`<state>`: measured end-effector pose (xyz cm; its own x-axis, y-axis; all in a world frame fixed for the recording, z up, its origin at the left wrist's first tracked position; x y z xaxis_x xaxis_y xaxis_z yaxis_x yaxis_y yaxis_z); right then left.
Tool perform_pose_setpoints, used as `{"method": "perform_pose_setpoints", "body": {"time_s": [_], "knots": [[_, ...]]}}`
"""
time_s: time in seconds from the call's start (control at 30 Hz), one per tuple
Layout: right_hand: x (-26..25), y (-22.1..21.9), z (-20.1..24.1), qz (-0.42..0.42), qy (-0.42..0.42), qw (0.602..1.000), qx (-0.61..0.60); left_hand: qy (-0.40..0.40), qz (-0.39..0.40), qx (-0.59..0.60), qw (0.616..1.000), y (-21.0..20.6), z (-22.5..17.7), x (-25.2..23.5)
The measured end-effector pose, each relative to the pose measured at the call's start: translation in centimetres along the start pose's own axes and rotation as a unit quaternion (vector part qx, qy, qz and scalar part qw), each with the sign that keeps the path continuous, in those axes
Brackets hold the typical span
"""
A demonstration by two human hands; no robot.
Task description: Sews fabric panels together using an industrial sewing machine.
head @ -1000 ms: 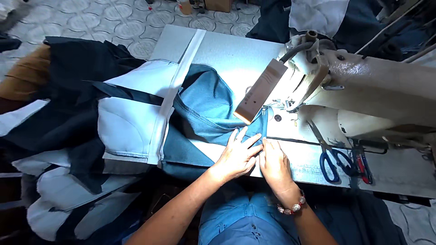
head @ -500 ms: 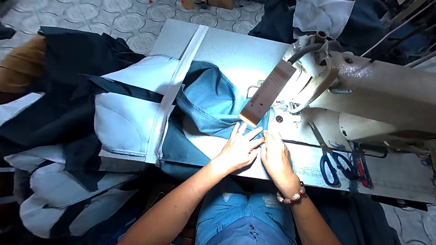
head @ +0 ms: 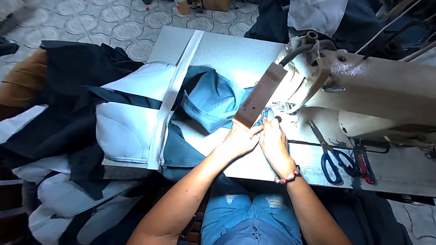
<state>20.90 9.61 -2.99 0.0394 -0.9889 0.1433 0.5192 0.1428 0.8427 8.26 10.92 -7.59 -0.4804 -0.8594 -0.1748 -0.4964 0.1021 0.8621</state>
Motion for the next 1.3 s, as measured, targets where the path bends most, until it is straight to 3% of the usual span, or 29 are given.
{"method": "perform_pose_setpoints", "body": {"time_s": [0.07,0.2,0.4,0.5,0.63,0.7,0.77,0.83,0.97,1.07,1.2,1.3], "knots": [[0.3,0.5,0.1,-0.004,0.019,0.999,-0.028,0.004,0.0,0.017,1.0,0.1,0.4,-0.6],[-0.4,-0.1,-2.5,-0.11,0.1,0.982,-0.112,-0.001,-0.008,0.018,1.0,0.1,0.9,-1.3],[-0.2,-0.6,-4.8,-0.145,0.02,0.988,-0.047,0.02,-0.006,0.017,1.0,0.4,0.6,-1.2],[-1.1,-0.7,-4.4,-0.156,0.009,0.987,-0.042,0.008,-0.058,-0.081,0.995,2.1,-0.7,1.4],[-1.9,-0.9,-3.8,-0.18,0.029,0.972,-0.148,0.222,-0.009,-0.262,0.939,7.1,-0.5,4.2],[-2.1,-0.8,-3.1,-0.156,0.014,0.975,-0.156,0.262,-0.003,-0.279,0.924,8.7,1.2,3.7],[-2.0,-0.9,-2.7,-0.155,0.02,0.975,-0.161,0.219,-0.045,-0.306,0.925,9.7,3.3,1.7],[-1.9,-0.9,-2.9,-0.168,0.036,0.97,-0.175,0.202,-0.001,-0.315,0.927,10.2,4.9,-1.3],[-2.0,-1.0,-3.2,-0.189,0.045,0.957,-0.217,0.182,0.062,-0.161,0.968,9.4,8.0,-5.9],[-2.4,-0.9,-2.8,-0.196,0.027,0.957,-0.212,0.201,0.024,-0.111,0.973,8.4,9.8,-7.7],[-2.4,-0.9,-2.7,-0.164,0.017,0.97,-0.178,0.11,-0.059,-0.12,0.985,8.0,9.7,-5.4],[-2.1,-0.7,-2.9,-0.162,0.028,0.961,-0.222,0.048,-0.095,-0.119,0.987,8.9,7.1,-0.8]]}}
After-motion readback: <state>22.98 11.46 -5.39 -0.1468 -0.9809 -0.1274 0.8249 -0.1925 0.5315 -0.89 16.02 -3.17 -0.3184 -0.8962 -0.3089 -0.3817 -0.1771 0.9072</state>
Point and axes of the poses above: each hand's wrist, its own x-axis away from the middle knuckle, its own y-axis out of the back of the hand, z = x × y, the point moved 2 cm from there along -x, towards the middle knuckle, and after that the axes turned 5 degrees about -x, right-handed, at the moved point
